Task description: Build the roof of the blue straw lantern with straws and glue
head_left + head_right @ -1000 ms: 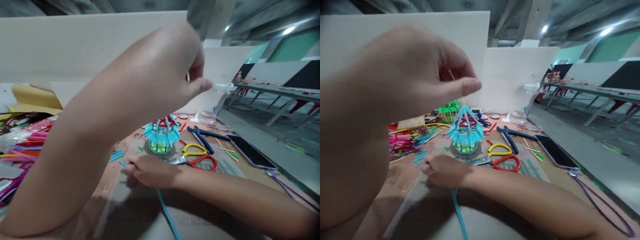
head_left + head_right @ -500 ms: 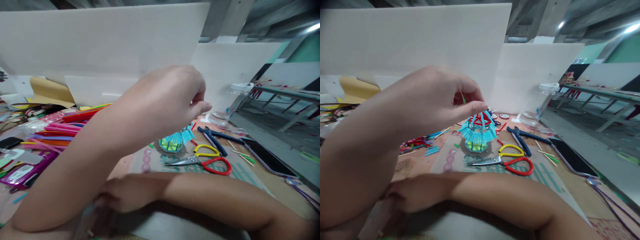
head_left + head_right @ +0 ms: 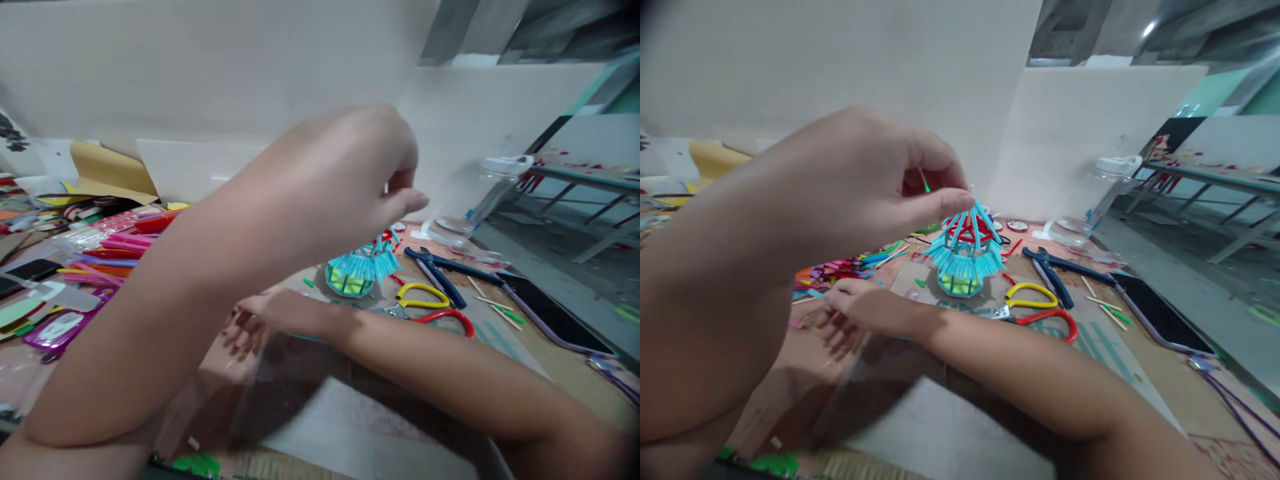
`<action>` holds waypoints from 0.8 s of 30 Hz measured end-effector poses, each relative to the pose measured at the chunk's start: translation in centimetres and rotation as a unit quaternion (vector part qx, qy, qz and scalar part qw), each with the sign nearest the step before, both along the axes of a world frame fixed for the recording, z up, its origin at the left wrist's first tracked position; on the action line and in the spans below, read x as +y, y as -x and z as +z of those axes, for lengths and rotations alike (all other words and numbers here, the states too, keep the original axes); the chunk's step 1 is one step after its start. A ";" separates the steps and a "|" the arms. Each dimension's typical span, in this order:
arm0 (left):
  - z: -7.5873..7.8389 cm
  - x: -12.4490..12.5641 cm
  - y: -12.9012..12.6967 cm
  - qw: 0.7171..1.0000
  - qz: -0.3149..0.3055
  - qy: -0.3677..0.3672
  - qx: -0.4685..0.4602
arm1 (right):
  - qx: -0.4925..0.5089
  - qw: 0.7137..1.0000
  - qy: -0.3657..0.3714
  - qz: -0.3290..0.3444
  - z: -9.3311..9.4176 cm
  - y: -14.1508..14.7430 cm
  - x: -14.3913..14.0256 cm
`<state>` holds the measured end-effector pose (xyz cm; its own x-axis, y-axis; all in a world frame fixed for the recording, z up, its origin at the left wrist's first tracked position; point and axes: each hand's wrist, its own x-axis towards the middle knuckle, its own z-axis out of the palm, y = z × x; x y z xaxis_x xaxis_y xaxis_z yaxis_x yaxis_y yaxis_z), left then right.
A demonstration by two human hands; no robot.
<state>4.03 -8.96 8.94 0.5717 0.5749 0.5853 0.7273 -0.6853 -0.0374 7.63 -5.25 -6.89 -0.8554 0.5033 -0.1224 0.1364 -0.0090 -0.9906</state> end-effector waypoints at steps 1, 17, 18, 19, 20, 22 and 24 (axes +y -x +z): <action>-0.3 0.2 0.6 1.000 0.008 0.002 -0.007 | -0.002 1.000 0.001 0.003 0.0 -1.7 -0.3; -3.1 5.7 -2.4 0.986 -0.042 0.034 -0.155 | -0.025 0.959 -0.184 -0.216 -1.9 -13.6 -1.1; -2.8 6.1 -2.4 0.985 -0.031 0.031 -0.166 | -0.020 0.958 -0.179 -0.223 -2.2 -13.6 -1.1; -2.7 6.6 -2.4 0.984 -0.021 0.030 -0.172 | -0.020 0.958 -0.175 -0.226 -2.6 -13.6 -1.2; -2.6 7.0 -2.4 0.984 -0.015 0.030 -0.177 | -0.022 0.959 -0.172 -0.225 -2.9 -13.5 -1.2; -2.9 7.6 -2.4 0.983 -0.013 0.040 -0.181 | -0.023 0.962 -0.157 -0.221 -3.6 -13.4 -1.1; -3.6 8.2 -2.2 0.981 -0.016 0.066 -0.182 | -0.019 0.965 -0.140 -0.221 -4.0 -13.3 -1.1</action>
<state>6.26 -0.78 5.36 0.3572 0.6454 0.6752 0.6545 -0.6887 0.3120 20.95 -6.31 -10.85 -0.5464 0.8364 0.0430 0.2176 0.1914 -0.9571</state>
